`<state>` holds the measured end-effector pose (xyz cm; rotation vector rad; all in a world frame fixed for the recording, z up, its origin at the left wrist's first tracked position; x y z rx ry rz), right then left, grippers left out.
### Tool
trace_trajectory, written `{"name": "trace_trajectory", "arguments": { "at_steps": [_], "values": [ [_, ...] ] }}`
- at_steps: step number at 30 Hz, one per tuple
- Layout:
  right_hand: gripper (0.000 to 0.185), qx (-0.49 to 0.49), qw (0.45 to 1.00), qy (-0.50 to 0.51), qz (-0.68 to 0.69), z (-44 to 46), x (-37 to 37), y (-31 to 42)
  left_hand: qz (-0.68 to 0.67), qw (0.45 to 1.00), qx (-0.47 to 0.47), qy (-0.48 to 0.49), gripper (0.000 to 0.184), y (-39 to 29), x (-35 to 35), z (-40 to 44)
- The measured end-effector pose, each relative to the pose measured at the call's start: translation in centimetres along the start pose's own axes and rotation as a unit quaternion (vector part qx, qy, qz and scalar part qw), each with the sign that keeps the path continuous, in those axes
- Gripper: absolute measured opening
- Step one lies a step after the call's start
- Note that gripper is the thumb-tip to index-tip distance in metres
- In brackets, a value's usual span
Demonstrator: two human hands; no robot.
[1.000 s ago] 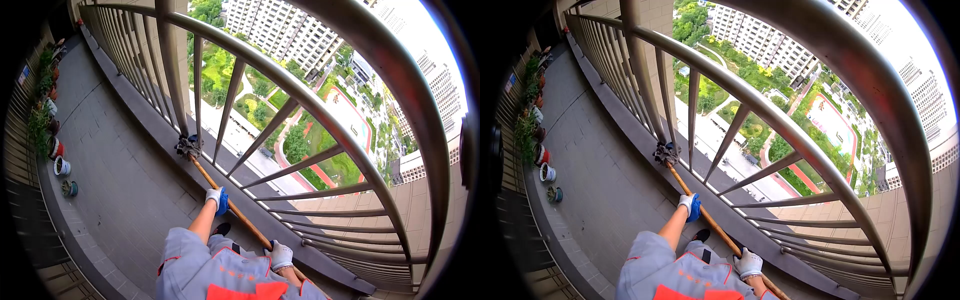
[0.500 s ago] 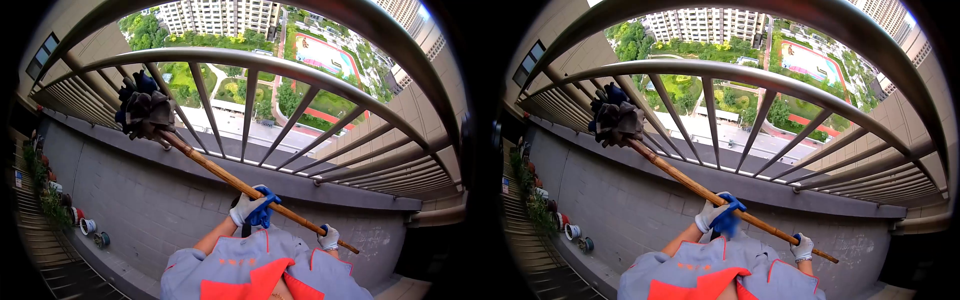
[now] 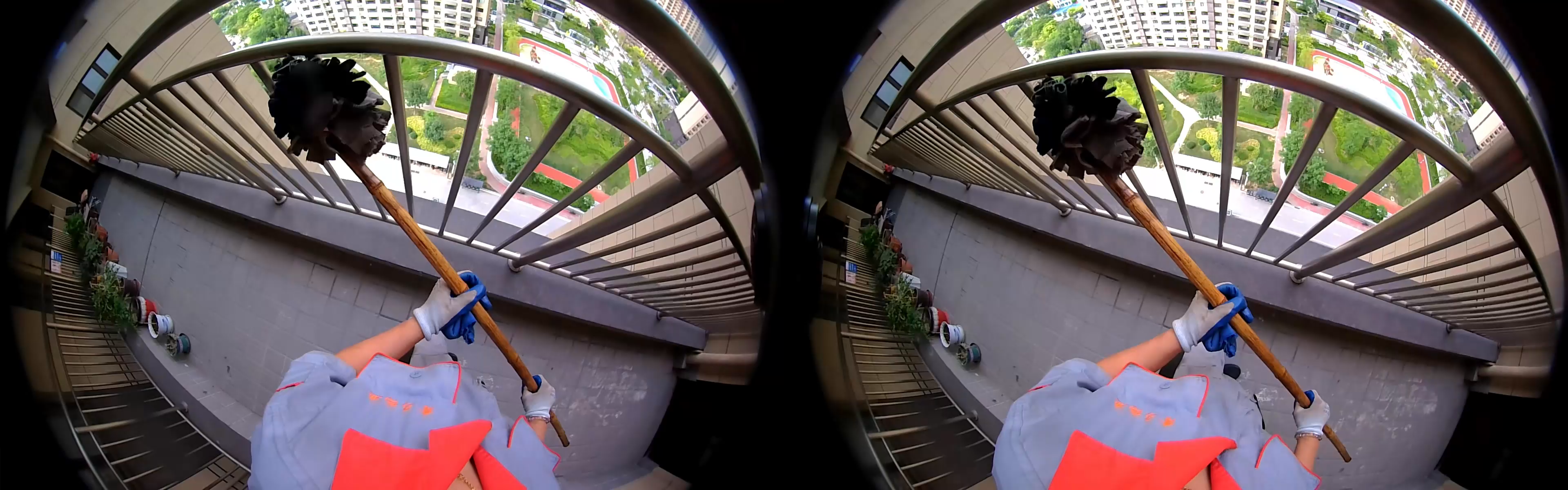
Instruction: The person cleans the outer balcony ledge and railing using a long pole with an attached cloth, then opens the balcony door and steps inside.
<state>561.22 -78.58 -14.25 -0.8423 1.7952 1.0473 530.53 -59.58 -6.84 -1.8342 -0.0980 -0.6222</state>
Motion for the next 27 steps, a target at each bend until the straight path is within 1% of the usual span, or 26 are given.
{"name": "trace_trajectory", "arguments": {
  "at_steps": [1, 2, 3, 4, 5, 6, 7, 8, 9, 10, 11, 12, 13, 14, 16, 17, 18, 19, 20, 21, 22, 24, 26, 27],
  "values": [
    [0.012, 0.0, 1.0, -0.005, -0.002, 0.1, -0.4, -0.3, -0.013, 1.0, 0.0, -0.009, 0.015, 2.9, -1.4, 0.9],
    [0.012, 0.016, 0.998, 0.017, -0.056, 0.0, -0.8, -0.6, -0.047, 0.998, -0.034, -0.019, 0.016, 5.4, -2.7, 1.4],
    [0.013, 0.033, 0.993, 0.037, -0.109, 0.2, -1.5, -0.5, -0.084, 0.989, -0.112, -0.045, 0.013, 6.0, -3.7, 1.6],
    [0.014, 0.067, 0.983, 0.069, -0.153, 0.2, -2.4, 0.6, -0.14, 0.984, -0.08, -0.08, 0.013, 9.6, -5.3, 2.3],
    [0.015, 0.079, 0.977, 0.087, -0.178, 0.4, -2.7, 1.8, -0.155, 0.96, -0.189, -0.136, 0.019, 11.9, -6.9, 3.0],
    [0.016, 0.093, 0.969, 0.107, -0.205, 0.3, -3.1, 3.2, -0.223, 0.903, -0.314, -0.19, 0.02, 16.0, -9.7, 4.5],
    [0.019, 0.094, 0.959, 0.15, -0.223, 0.5, -3.9, 6.5, -0.168, 0.899, -0.342, -0.214, 0.027, 15.3, -10.9, 4.8],
    [0.024, 0.069, 0.96, 0.163, -0.218, 0.6, -3.7, 9.4, -0.208, 0.849, -0.368, -0.316, 0.027, 17.8, -11.9, 5.9],
    [0.026, 0.032, 0.952, 0.204, -0.226, 1.0, -2.6, 11.5, -0.262, 0.81, -0.42, -0.315, 0.03, 20.4, -14.3, 6.7],
    [0.028, 0.009, 0.944, 0.209, -0.256, 1.5, -0.6, 11.7, -0.249, 0.814, -0.438, -0.289, 0.031, 20.5, -15.4, 6.7],
    [0.025, -0.006, 0.942, 0.192, -0.275, 2.3, -1.5, 12.2, -0.236, 0.82, -0.45, -0.263, 0.032, 21.0, -16.1, 7.4],
    [0.024, -0.007, 0.948, 0.151, -0.281, 3.4, -2.5, 11.2, 0.029, 0.938, -0.329, -0.103, 0.031, 24.6, -16.5, 8.7],
    [0.022, -0.006, 0.952, 0.12, -0.281, 3.4, -3.4, 9.4, -0.148, 0.925, -0.335, -0.098, 0.029, 22.9, -15.5, 8.2],
    [0.021, -0.003, 0.963, 0.09, -0.255, 3.8, -4.5, 7.2, -0.314, 0.877, -0.35, -0.099, 0.027, 20.8, -14.4, 7.7],
    [0.019, -0.004, 0.976, 0.016, -0.218, 3.1, -7.1, 1.8, -0.334, 0.879, -0.333, -0.073, 0.025, 11.2, -7.9, 5.6],
    [0.018, -0.016, 0.978, -0.034, -0.204, 3.0, -8.1, -0.7, -0.208, 0.94, -0.256, 0.087, 0.02, 10.2, -7.5, 5.5],
    [0.017, -0.02, 0.98, -0.077, -0.181, 3.0, -8.9, -2.7, -0.112, 0.964, -0.169, 0.173, 0.018, 6.4, -4.7, 5.1],
    [0.016, -0.025, 0.98, -0.117, -0.158, 2.8, -9.6, -4.3, -0.021, 0.97, -0.065, 0.234, 0.016, 2.6, -1.8, 4.8],
    [0.016, 0.009, 0.987, -0.128, -0.098, 2.7, -10.4, -5.4, -0.035, 0.955, -0.041, 0.291, 0.021, 2.3, 0.5, 5.1],
    [0.016, 0.037, 0.989, -0.137, -0.04, 3.1, -11.0, -6.1, 0.011, 0.938, -0.035, 0.344, 0.022, -1.4, 3.3, 5.0],
    [0.013, 0.042, 0.99, -0.135, -0.003, 3.2, -10.9, -5.9, 0.055, 0.916, -0.024, 0.396, 0.023, -5.2, 6.0, 4.9],
    [0.012, 0.024, 0.993, -0.119, 0.0, 3.4, -9.8, -5.8, 0.061, 0.907, -0.013, 0.416, 0.02, -5.9, 8.6, 6.0],
    [0.01, -0.002, 0.996, -0.087, -0.011, 4.2, -8.7, -8.4, 0.052, 0.906, -0.003, 0.42, 0.018, -5.4, 9.5, 6.5],
    [0.01, 0.014, 0.997, -0.079, -0.004, 4.2, -8.6, -8.6, 0.045, 0.906, 0.037, 0.42, 0.018, -5.5, 9.3, 6.5]
  ]
}}
Point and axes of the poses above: each hand's wrist, its own z-axis towards the middle knuckle, its own x-axis out of the palm, y = z × x, the point moved 1 cm from there along z, towards the middle knuckle, and after that the axes turned 1 degree about y, right-handed, at the moved point
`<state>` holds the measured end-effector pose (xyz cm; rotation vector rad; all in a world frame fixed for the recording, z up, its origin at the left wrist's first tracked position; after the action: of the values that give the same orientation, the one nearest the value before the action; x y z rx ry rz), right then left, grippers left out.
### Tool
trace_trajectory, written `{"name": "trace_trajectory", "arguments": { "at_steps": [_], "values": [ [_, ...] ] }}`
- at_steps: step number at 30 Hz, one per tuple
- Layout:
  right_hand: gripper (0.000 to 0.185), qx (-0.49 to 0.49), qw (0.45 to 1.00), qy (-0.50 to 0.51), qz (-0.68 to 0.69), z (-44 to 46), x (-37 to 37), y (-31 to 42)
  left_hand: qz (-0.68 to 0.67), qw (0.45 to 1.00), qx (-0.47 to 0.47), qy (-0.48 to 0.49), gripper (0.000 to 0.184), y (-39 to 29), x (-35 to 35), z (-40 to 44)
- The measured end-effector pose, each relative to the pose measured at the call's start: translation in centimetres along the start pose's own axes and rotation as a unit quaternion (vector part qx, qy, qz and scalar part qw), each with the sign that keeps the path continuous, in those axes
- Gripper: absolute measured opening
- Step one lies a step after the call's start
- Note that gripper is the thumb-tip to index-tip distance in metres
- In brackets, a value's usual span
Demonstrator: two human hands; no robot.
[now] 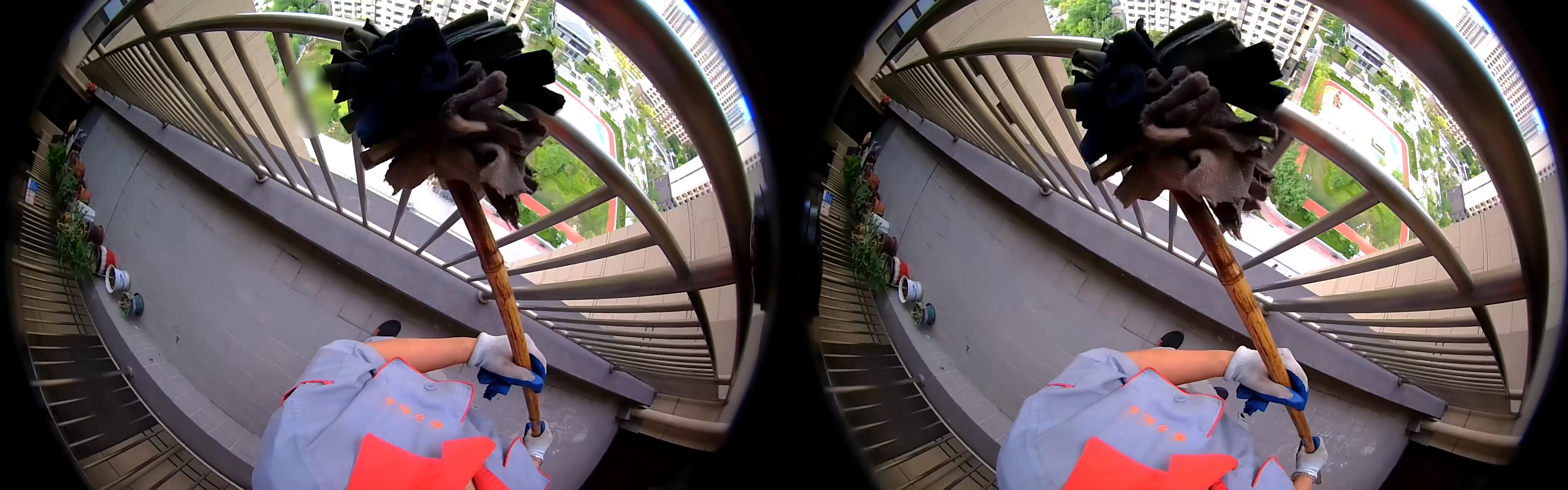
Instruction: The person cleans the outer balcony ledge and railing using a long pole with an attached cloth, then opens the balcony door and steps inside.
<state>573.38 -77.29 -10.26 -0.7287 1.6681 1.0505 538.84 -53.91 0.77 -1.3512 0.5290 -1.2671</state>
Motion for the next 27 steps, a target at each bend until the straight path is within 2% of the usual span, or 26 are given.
{"name": "trace_trajectory", "arguments": {
  "at_steps": [2, 3, 4, 6, 8, 9, 10, 12, 13, 14, 16, 17, 20, 22, 23, 24, 26, 27],
  "values": [
    [0.01, 0.057, 0.997, 0.054, -0.02, -0.2, 1.4, -3.9, -0.078, 0.995, -0.044, -0.034, 0.02, 4.4, -0.2, -0.4],
    [0.01, 0.058, 0.997, 0.057, -0.021, -0.9, 1.3, -5.2, -0.117, 0.99, -0.063, -0.047, 0.021, 3.4, 0.1, -1.6],
    [0.01, 0.067, 0.992, 0.087, -0.066, -1.4, 1.4, -6.2, -0.112, 0.99, -0.071, -0.053, 0.022, 7.7, -0.7, -2.2],
    [0.011, 0.075, 0.983, 0.122, -0.112, -2.1, 1.0, -6.4, -0.194, 0.96, -0.085, -0.182, 0.024, 16.2, -1.5, -4.0],
    [0.021, 0.075, 0.965, 0.114, -0.224, -2.7, 0.7, -4.1, -0.289, 0.911, -0.082, -0.281, 0.027, 23.0, -3.0, -6.1],
    [0.018, 0.095, 0.948, 0.181, -0.242, -2.1, 0.0, 0.4, -0.399, 0.823, -0.152, -0.375, 0.027, 26.2, -4.2, -7.2],
    [0.023, 0.084, 0.941, 0.213, -0.249, -1.8, 0.8, 3.0, -0.493, 0.708, -0.219, -0.456, 0.027, 29.1, -5.6, -8.4],
    [0.03, 0.025, 0.928, 0.273, -0.254, -1.7, 3.0, 9.7, -0.496, 0.63, -0.268, -0.534, 0.03, 37.7, -9.1, -10.7],
    [0.031, -0.007, 0.918, 0.279, -0.281, -1.9, 4.8, 10.9, -0.493, 0.633, -0.275, -0.53, 0.03, 37.7, -8.5, -10.5],
    [0.029, -0.04, 0.94, 0.228, -0.251, -1.7, 3.8, 11.1, -0.474, 0.665, -0.279, -0.504, 0.03, 36.5, -8.1, -9.6],
    [0.025, -0.033, 0.958, 0.178, -0.223, -1.1, 1.5, 8.0, -0.432, 0.719, -0.297, -0.456, 0.032, 32.9, -6.3, -9.4],
    [0.021, -0.066, 0.973, 0.117, -0.186, -1.2, 0.6, 5.2, -0.408, 0.747, -0.302, -0.429, 0.034, 31.1, -5.8, -8.8],
    [0.02, -0.053, 0.99, 0.036, -0.125, -1.7, -1.4, -4.7, -0.305, 0.848, -0.148, -0.406, 0.016, 26.0, -1.0, -5.0],
    [0.018, -0.028, 0.997, -0.015, -0.069, -2.1, -1.6, -10.3, -0.246, 0.89, -0.12, -0.364, 0.02, 17.9, 4.8, 0.0],
    [0.015, -0.009, 1.0, -0.025, -0.008, -2.1, -1.6, -11.9, -0.179, 0.928, -0.108, -0.31, 0.02, 16.0, 6.7, 2.0],
    [0.015, -0.014, 1.0, -0.021, -0.008, -1.9, -1.3, -13.2, -0.108, 0.956, -0.095, -0.255, 0.019, 14.4, 8.2, 3.9],
    [0.012, -0.004, 0.999, 0.021, 0.028, -1.5, -0.4, -14.7, -0.037, 0.972, -0.134, -0.187, 0.016, 10.5, 10.5, 7.3],
    [0.01, -0.013, 0.998, 0.03, 0.053, -1.2, 0.3, -14.9, -0.066, 0.971, -0.112, -0.199, 0.016, 9.9, 11.0, 8.7]
  ]
}}
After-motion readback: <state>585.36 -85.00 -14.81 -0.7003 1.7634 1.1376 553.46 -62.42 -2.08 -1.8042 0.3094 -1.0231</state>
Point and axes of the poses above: each hand's wrist, its own z-axis towards the middle knuckle, its own x-axis out of the palm, y = z × x, the point moved 1 cm from there along z, towards the middle knuckle, and after that the axes turned 1 degree about y, right-handed, at the moved point
